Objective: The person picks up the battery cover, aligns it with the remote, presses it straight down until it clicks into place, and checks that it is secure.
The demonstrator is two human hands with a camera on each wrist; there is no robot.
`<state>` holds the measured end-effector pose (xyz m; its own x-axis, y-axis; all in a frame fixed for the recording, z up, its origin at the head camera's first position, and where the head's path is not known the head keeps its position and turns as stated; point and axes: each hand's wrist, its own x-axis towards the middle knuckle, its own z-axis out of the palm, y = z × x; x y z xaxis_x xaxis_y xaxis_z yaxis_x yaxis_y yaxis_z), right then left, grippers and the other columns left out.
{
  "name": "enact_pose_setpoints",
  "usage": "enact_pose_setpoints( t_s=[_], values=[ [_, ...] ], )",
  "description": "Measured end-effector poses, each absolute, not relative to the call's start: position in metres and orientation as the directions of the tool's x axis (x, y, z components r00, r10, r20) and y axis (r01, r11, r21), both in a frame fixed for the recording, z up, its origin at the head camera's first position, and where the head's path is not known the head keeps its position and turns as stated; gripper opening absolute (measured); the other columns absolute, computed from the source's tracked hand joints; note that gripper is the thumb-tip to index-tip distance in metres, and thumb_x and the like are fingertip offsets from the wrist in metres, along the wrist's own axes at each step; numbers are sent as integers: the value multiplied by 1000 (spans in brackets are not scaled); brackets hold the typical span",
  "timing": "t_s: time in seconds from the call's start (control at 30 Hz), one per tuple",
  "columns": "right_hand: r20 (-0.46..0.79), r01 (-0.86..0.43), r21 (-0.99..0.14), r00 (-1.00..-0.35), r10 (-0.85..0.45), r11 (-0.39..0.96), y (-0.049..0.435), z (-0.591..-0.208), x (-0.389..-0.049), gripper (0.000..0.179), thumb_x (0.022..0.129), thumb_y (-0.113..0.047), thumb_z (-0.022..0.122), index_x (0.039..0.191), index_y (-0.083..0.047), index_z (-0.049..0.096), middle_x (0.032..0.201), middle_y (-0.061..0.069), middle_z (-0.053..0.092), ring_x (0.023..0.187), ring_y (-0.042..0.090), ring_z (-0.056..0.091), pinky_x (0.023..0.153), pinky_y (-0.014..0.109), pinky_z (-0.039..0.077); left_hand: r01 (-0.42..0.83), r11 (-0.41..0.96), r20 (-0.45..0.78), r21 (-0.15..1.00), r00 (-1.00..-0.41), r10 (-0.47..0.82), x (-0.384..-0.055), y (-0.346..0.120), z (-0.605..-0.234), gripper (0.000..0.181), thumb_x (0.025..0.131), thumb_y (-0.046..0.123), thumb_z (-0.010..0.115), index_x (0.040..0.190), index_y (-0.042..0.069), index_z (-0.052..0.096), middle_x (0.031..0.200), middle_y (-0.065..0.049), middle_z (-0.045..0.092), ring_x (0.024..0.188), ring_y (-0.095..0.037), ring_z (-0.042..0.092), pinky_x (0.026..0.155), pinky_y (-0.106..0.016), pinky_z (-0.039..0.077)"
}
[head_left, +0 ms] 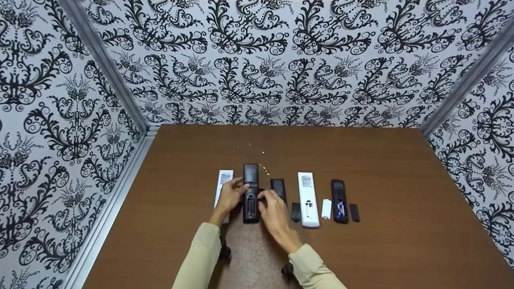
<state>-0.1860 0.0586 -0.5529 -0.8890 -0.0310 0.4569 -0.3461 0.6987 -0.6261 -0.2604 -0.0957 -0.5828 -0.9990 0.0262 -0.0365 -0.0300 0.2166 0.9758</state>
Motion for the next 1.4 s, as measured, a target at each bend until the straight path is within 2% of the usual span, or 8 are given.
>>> enact_pose_setpoints(
  t_s=[0.13, 0.27, 0.37, 0.5, 0.73, 0.97, 1.23, 1.4],
  values=[
    [483, -346, -585, -875, -28, 733, 61, -553, -188, 17, 83, -1, 77, 96, -9, 69, 92, 6, 73, 79, 21, 69, 68, 35, 57, -32, 195, -40, 980, -999, 35, -260, -98, -584, 48, 97, 11, 65, 137, -12, 52, 118, -31, 67, 99, -30, 71, 84, -36, 60],
    [507, -363, -568, -861, -34, 739, 62, -550, -190, 14, 85, -7, 77, 99, -11, 73, 93, 5, 75, 84, 22, 72, 72, 37, 58, -44, 175, -53, 984, -998, 46, -259, -98, -583, 47, 97, 11, 64, 138, -9, 52, 119, -30, 66, 94, -25, 71, 79, -36, 61],
    [486, -352, -579, -873, -35, 735, 62, -547, -190, 16, 87, -10, 76, 103, -11, 74, 98, 5, 76, 90, 24, 72, 77, 39, 58, -49, 175, -58, 983, -997, 47, -259, -98, -583, 47, 97, 12, 65, 138, -8, 53, 118, -29, 67, 94, -24, 71, 79, -35, 61],
    [419, -302, -635, -908, -11, 711, 60, -545, -189, 21, 87, -13, 75, 107, -10, 73, 96, 7, 76, 88, 24, 71, 77, 40, 58, -50, 169, -60, 984, -997, 54, -258, -97, -584, 48, 97, 13, 65, 138, -7, 53, 118, -28, 67, 94, -25, 71, 78, -34, 61],
    [419, -339, -691, -908, -28, 639, 57, -548, -193, 16, 83, -11, 78, 97, -7, 71, 90, 9, 76, 83, 24, 72, 74, 38, 58, -23, 197, -32, 980, -998, 45, -257, -97, -583, 48, 97, 13, 65, 137, -10, 53, 117, -29, 67, 94, -27, 70, 76, -36, 60],
    [395, -357, -733, -916, -64, 579, 53, -554, -197, 14, 83, -10, 78, 94, -6, 71, 88, 10, 77, 83, 24, 72, 72, 36, 59, -13, 197, -28, 980, -997, 74, -245, -96, -558, 45, 98, 8, 62, 136, -14, 51, 119, -34, 65, 100, -36, 69, 84, -46, 59],
    [359, -341, -734, -929, -91, 587, 50, -556, -199, 13, 86, -11, 76, 95, -6, 69, 86, 10, 76, 82, 24, 72, 69, 34, 58, -3, 222, -16, 975, -998, 56, -258, -98, -583, 47, 98, 15, 64, 137, -8, 54, 120, -28, 68, 101, -27, 69, 81, -30, 56],
    [364, -355, -732, -925, -107, 582, 49, -558, -201, 13, 86, -9, 76, 95, -5, 69, 88, 11, 76, 83, 25, 72, 71, 35, 59, -26, 214, -37, 976, -998, 46, -258, -99, -583, 45, 98, 14, 64, 137, -6, 56, 120, -26, 68, 103, -26, 68, 82, -27, 55]
  ],
)
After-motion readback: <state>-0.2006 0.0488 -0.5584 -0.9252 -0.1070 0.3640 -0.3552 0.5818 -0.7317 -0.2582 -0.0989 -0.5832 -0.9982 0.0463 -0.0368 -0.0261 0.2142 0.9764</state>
